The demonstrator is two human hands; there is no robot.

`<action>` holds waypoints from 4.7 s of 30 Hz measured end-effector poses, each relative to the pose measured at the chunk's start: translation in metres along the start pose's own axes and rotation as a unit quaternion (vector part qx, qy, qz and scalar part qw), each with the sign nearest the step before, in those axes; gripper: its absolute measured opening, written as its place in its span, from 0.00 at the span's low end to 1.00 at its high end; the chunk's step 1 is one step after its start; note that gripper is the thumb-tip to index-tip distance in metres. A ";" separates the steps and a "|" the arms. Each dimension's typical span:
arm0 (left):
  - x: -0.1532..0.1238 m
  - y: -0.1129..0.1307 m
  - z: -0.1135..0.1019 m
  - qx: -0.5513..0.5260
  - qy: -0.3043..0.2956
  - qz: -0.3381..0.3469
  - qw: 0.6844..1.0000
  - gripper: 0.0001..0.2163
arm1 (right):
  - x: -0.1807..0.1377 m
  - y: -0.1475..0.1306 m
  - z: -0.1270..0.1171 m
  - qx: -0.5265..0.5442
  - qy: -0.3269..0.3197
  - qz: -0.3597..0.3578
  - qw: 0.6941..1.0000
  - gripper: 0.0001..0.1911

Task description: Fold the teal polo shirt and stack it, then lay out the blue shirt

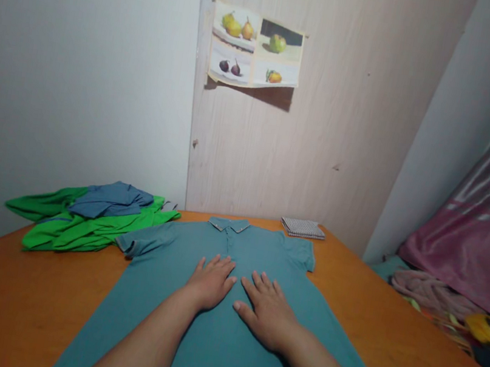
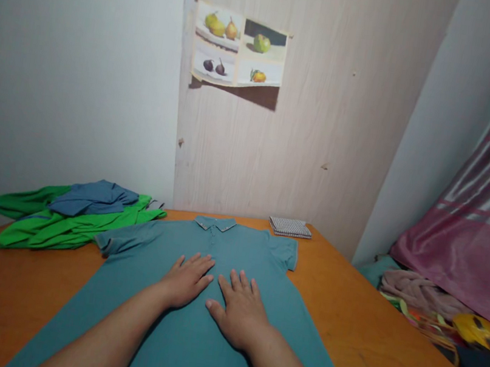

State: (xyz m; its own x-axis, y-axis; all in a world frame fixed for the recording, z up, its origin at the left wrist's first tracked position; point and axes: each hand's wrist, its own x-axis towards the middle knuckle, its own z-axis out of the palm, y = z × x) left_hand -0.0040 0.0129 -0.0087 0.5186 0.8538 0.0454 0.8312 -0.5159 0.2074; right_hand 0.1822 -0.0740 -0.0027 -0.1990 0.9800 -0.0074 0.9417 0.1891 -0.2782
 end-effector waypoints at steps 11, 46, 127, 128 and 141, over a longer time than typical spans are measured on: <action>0.004 -0.002 0.002 0.001 -0.006 0.000 1.000 0.29 | -0.076 0.019 0.002 -0.005 0.029 0.059 0.998 0.38; 0.003 0.002 0.001 -0.010 0.000 -0.004 1.000 0.29 | -0.103 0.051 0.017 -0.032 0.098 0.174 0.979 0.40; -0.008 0.007 0.002 -0.104 0.012 0.004 0.994 0.30 | 0.117 0.063 0.019 -0.115 0.019 0.145 0.983 0.41; -0.008 0.007 0.002 -0.105 0.014 0.004 0.994 0.30 | 0.117 0.064 0.019 -0.114 0.019 0.145 0.983 0.41; -0.008 -0.012 -0.004 -0.070 0.036 -0.116 0.990 0.35 | 0.120 0.067 0.024 -0.102 0.031 0.137 0.985 0.42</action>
State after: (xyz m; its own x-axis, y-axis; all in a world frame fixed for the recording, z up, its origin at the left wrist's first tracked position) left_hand -0.0187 0.0124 -0.0075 0.2965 0.9538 0.0486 0.8880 -0.2941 0.3536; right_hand 0.2155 0.0544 -0.0451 0.0818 0.9966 0.0043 0.9938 -0.0812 -0.0757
